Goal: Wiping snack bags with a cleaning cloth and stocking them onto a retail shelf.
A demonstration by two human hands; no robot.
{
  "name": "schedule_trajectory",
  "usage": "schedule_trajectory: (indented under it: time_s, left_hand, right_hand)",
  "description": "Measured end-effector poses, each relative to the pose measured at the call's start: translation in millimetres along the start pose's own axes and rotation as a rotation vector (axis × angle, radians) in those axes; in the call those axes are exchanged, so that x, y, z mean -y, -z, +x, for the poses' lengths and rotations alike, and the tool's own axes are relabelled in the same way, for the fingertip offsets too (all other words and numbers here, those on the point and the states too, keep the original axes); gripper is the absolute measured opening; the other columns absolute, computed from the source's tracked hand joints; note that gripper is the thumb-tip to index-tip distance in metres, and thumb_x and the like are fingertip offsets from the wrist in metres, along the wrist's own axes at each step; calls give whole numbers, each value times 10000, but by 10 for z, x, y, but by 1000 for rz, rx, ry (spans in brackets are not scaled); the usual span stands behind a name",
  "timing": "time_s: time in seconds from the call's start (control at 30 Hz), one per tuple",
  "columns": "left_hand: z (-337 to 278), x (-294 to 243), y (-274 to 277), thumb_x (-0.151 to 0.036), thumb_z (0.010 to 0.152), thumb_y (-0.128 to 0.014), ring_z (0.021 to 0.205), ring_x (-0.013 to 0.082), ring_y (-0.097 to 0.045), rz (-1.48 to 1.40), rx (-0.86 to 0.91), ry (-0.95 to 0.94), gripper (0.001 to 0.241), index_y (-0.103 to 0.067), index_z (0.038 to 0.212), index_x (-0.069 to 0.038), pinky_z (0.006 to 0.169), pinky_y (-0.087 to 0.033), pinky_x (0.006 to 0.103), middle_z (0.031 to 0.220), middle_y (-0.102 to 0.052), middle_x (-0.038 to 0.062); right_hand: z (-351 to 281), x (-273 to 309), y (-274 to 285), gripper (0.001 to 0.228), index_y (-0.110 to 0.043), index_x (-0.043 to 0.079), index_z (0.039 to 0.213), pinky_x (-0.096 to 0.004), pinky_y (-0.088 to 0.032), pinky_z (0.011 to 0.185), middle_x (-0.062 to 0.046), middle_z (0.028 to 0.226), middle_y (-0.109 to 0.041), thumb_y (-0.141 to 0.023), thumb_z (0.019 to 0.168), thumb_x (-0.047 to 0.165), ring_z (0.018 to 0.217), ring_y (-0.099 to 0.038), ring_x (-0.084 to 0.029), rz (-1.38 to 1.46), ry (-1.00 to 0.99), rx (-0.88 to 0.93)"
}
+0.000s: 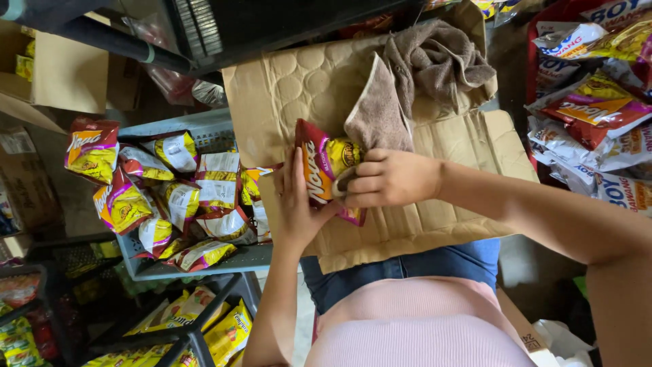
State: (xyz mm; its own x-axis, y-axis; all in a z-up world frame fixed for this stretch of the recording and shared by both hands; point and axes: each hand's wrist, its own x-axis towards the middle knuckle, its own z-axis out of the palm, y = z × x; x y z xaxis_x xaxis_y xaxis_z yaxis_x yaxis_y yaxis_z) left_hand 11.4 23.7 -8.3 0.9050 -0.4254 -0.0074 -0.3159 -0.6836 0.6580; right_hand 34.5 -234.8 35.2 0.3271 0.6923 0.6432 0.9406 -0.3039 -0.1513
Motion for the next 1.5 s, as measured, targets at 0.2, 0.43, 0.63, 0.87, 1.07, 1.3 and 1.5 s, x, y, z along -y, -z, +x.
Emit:
schedule_trajectory:
  time_s: [0.2,0.43,0.63,0.87,1.07,1.3,1.5]
  left_hand:
    - [41,25,-55,-634,722,-842,1388,421,-420,13,-135,-141,1186,-296,1608,-65,1160,-308,516,1589,-374,222]
    - [59,-30,-42,-610,696,-870,1297,426,-471,44,-178,-141,1187,-340,1588,-34,1115,-344,519,1523,-445,247]
    - [60,23,-50,-637,722,-838,1380,464,-411,-58,-127,-65,1154,-334,1595,-74,1139,-315,557,1609,-345,242]
    - [74,-106,10,-531,726,-893,1401,439,-415,-80,-148,-49,1136,-321,1595,-76,1160,-318,522,1608,-348,236]
    - [78,-61,-23,-473,748,-898,1414,460,-357,-107,-122,-11,1132,-281,1620,-96,1162,-306,553,1624,-304,232]
    - [87,-42,-51,-436,685,-917,1388,450,-389,-53,-144,-47,1153,-319,1595,-55,1162,-313,543,1574,-351,268]
    - [110,-77,-40,-419,688,-914,1388,449,-398,-73,-159,-26,1127,-338,1588,-58,1145,-353,538,1575,-357,265]
  right_hand:
    - [-168,-199,65,197,-692,233,1027,-367,-465,735,5,928,-603,-515,1087,295,783,-568,-205,-59,31,9]
    - [-320,-245,130,206,-694,208,1033,-358,-476,737,-23,968,-622,-511,1099,277,821,-605,-219,-165,-114,53]
    - [-145,155,-84,209,-686,250,1019,-382,-481,777,29,944,-601,-498,1085,314,827,-575,-194,4,6,19]
    - [-166,-96,-16,185,-666,221,1012,-379,-478,737,8,937,-582,-499,1084,250,812,-563,-208,-23,81,45]
    - [-98,-219,128,228,-691,219,1005,-354,-464,716,-8,945,-598,-486,1101,246,797,-570,-206,-138,-34,-6]
    - [-254,-411,175,273,-708,189,1021,-344,-473,691,-17,952,-621,-471,1123,276,777,-584,-205,-195,-150,-21]
    - [-431,-495,93,212,-743,219,1006,-353,-508,712,-7,943,-648,-607,1082,363,787,-627,-211,-282,-315,-34]
